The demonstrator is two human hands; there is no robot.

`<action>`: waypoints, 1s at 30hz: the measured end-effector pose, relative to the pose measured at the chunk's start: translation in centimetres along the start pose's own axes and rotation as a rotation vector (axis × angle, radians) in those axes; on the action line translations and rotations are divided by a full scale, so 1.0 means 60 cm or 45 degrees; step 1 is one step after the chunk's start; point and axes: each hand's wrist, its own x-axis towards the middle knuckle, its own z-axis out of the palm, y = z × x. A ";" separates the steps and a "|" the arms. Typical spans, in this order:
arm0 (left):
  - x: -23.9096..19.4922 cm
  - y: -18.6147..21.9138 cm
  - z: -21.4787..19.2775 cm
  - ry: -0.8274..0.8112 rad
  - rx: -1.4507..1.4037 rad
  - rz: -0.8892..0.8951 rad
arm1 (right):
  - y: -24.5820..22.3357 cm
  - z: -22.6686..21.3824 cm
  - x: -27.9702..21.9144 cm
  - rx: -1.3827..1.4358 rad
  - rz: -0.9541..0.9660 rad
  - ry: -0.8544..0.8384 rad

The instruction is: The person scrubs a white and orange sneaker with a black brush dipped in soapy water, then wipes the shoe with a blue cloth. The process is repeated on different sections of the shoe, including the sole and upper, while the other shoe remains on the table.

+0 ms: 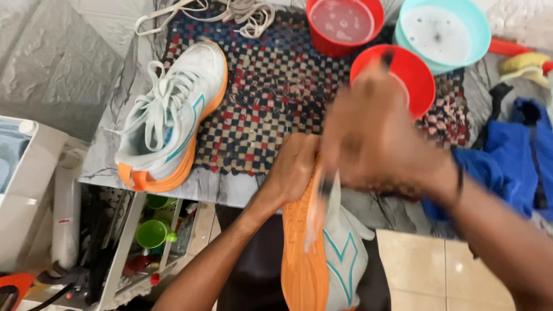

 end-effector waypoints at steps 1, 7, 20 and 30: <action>0.010 0.024 -0.014 -0.146 0.213 0.034 | -0.039 -0.003 0.007 -0.018 -0.164 0.020; 0.003 0.056 -0.036 -0.096 -0.280 -0.078 | -0.018 0.087 -0.035 -0.077 -0.305 0.506; 0.005 0.032 -0.025 -0.023 -0.113 -0.081 | 0.005 -0.008 -0.096 -0.508 0.120 -0.413; 0.000 0.042 -0.032 -0.121 -0.333 -0.087 | 0.156 -0.167 -0.322 -0.687 0.755 -0.054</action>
